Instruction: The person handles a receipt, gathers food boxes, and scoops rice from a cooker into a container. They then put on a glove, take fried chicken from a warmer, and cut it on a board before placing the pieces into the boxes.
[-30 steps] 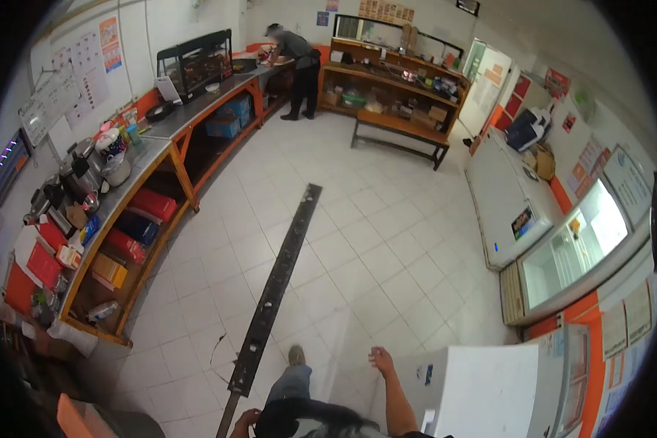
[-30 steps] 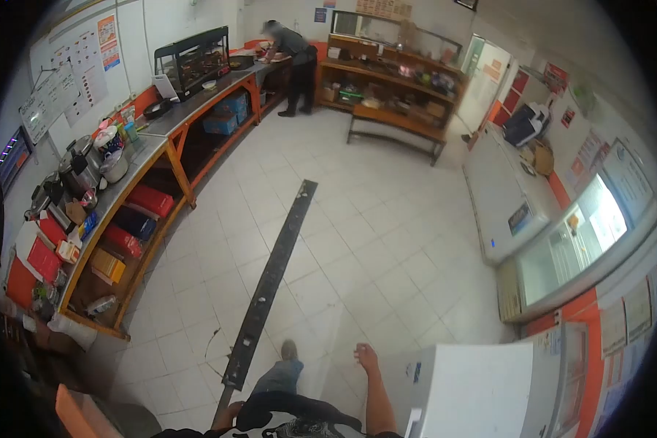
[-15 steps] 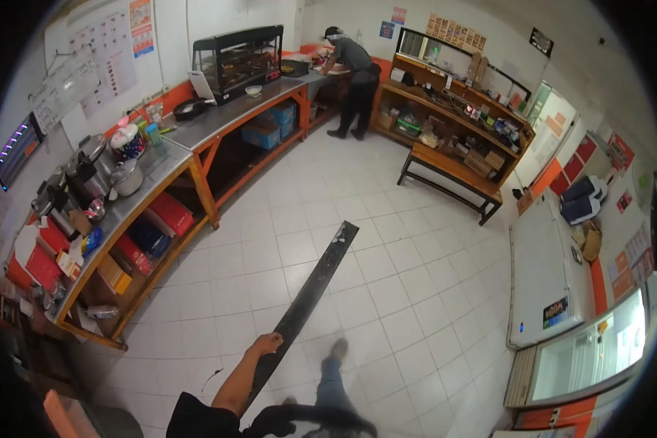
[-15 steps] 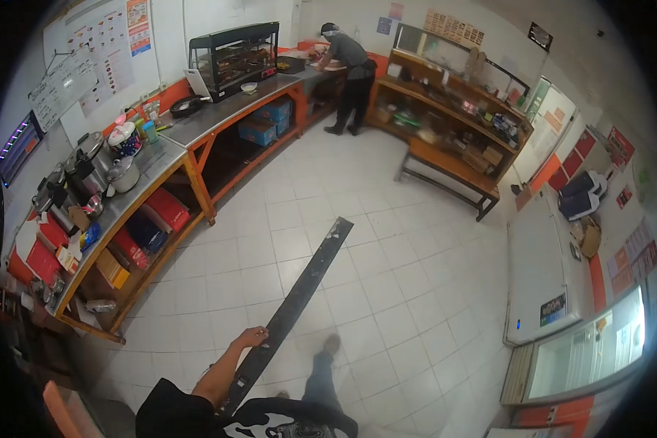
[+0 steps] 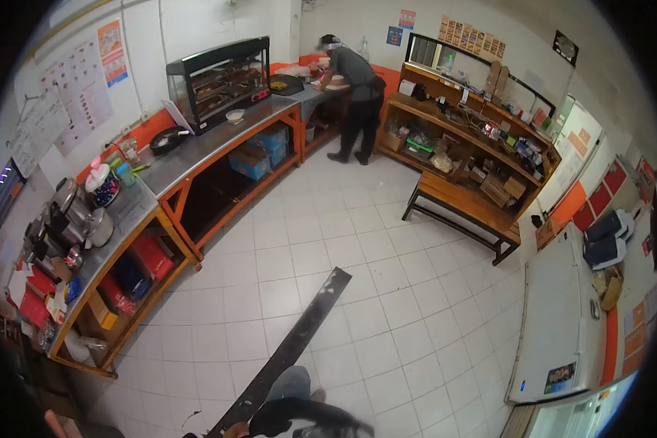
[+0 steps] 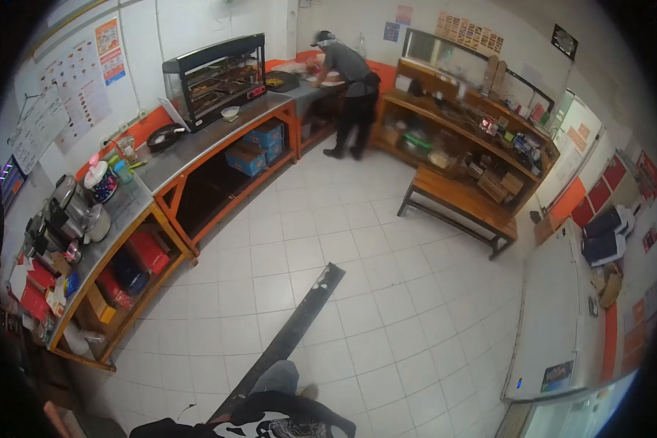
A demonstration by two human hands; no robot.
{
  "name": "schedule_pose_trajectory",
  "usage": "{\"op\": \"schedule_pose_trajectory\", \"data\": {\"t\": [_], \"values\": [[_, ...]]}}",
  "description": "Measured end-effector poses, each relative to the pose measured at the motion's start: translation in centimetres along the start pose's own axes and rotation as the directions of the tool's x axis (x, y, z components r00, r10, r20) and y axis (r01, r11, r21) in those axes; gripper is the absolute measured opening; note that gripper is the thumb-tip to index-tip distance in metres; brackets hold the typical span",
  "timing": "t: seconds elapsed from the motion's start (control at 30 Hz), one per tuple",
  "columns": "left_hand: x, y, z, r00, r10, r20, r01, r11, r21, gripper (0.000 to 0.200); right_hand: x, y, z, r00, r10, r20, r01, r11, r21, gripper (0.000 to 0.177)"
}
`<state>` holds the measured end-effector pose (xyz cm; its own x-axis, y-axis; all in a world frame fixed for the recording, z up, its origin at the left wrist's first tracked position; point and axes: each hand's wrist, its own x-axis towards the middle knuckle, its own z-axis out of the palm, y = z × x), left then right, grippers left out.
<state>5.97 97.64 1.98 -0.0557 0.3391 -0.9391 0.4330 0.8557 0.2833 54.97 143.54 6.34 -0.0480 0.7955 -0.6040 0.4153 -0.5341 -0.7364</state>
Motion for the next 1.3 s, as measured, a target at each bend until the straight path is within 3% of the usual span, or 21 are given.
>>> {"op": "schedule_pose_trajectory", "data": {"t": [0.13,0.3,0.4,0.47,0.5,0.53,0.57,0.6,0.63,0.7,0.77,0.83,0.9,0.97,1.0,1.03,1.07,1.17,1.3], "values": [[3.5,7.8,-3.2,0.999,-0.026,-0.02,0.025,0.998,-0.054,0.053,9.0,-7.9,-0.9,0.996,-0.077,0.04,0.076,0.997,0.023,0.026],[12.8,21.2,-13.2,0.995,0.048,-0.084,-0.04,0.995,0.091,0.057,16.1,-10.4,-0.7,0.993,0.017,0.12,-0.01,0.998,-0.057,0.027],[19.9,32.5,-22.4,0.959,0.188,-0.212,-0.12,0.947,0.298,0.059,18.4,-9.6,-1.6,0.976,0.166,0.144,-0.143,0.977,-0.156,0.028],[23.9,42.7,-29.5,0.888,0.32,-0.329,-0.157,0.885,0.439,0.06,19.6,-10.3,-2.9,0.963,0.242,0.122,-0.219,0.96,-0.175,0.028],[25.5,47.6,-33.3,0.884,0.364,-0.295,-0.201,0.864,0.462,0.062,19.8,-11.2,-3.9,0.958,0.268,0.105,-0.248,0.954,-0.166,0.028],[24.8,53.9,-36.5,0.868,0.378,-0.321,-0.214,0.87,0.444,0.059,20.6,-12.1,-4.9,0.955,0.282,0.086,-0.267,0.951,-0.157,0.028],[28.8,57.8,-39.7,0.774,0.494,-0.396,-0.306,0.84,0.449,0.054,21.3,-13.4,-5.6,0.954,0.291,0.075,-0.279,0.95,-0.14,0.029],[23.6,65.0,-41.9,0.714,0.54,-0.446,-0.396,0.837,0.379,0.047,22.3,-14.3,-6.3,0.953,0.296,0.066,-0.286,0.95,-0.129,0.029],[23.4,69.6,-44.1,0.643,0.617,-0.454,-0.519,0.787,0.333,0.042,23.7,-15.3,-6.9,0.954,0.293,0.061,-0.284,0.951,-0.12,0.029],[20.9,78.5,-47.3,0.604,0.637,-0.479,-0.576,0.765,0.289,0.039,26.8,-17.4,-7.8,0.955,0.29,0.064,-0.281,0.952,-0.121,0.03],[20.2,84.2,-49.1,0.56,0.657,-0.504,-0.703,0.699,0.13,0.037,30.1,-19.0,-8.8,0.954,0.291,0.077,-0.279,0.95,-0.141,0.03],[22.2,87.4,-50.0,0.559,0.641,-0.526,-0.711,0.697,0.094,0.036,33.8,-20.3,-10.2,0.951,0.294,0.096,-0.275,0.946,-0.174,0.031],[28.0,85.4,-48.8,0.603,0.58,-0.548,-0.666,0.744,0.054,0.038,37.0,-22.3,-12.6,0.945,0.31,0.105,-0.286,0.938,-0.196,0.031],[34.5,81.5,-45.7,0.756,0.411,-0.509,-0.357,0.911,0.205,0.041,40.8,-23.9,-15.9,0.942,0.319,0.103,-0.295,0.935,-0.198,0.032],[38.5,79.2,-43.9,0.854,0.389,-0.346,-0.242,0.886,0.396,0.047,43.1,-24.8,-17.7,0.942,0.32,0.101,-0.298,0.937,-0.184,0.032],[36.6,80.6,-41.9,0.996,0.091,-0.003,-0.088,0.979,0.183,0.051,45.7,-25.5,-19.8,0.944,0.317,0.093,-0.301,0.941,-0.154,0.032],[33.0,82.0,-39.5,0.994,0.029,0.101,-0.047,0.981,0.187,0.058,48.4,-25.7,-22.1,0.948,0.307,0.088,-0.296,0.948,-0.12,0.033],[29.6,83.1,-35.4,0.986,0.053,0.159,-0.056,0.998,0.013,0.065,59.0,-27.7,-28.0,0.956,0.29,0.041,-0.293,0.952,0.087,0.034],[30.8,89.6,-37.0,0.986,0.057,0.159,-0.038,0.992,-0.123,0.075,69.4,-40.1,-32.6,0.971,0.186,-0.15,-0.177,0.982,0.07,0.026]]}}
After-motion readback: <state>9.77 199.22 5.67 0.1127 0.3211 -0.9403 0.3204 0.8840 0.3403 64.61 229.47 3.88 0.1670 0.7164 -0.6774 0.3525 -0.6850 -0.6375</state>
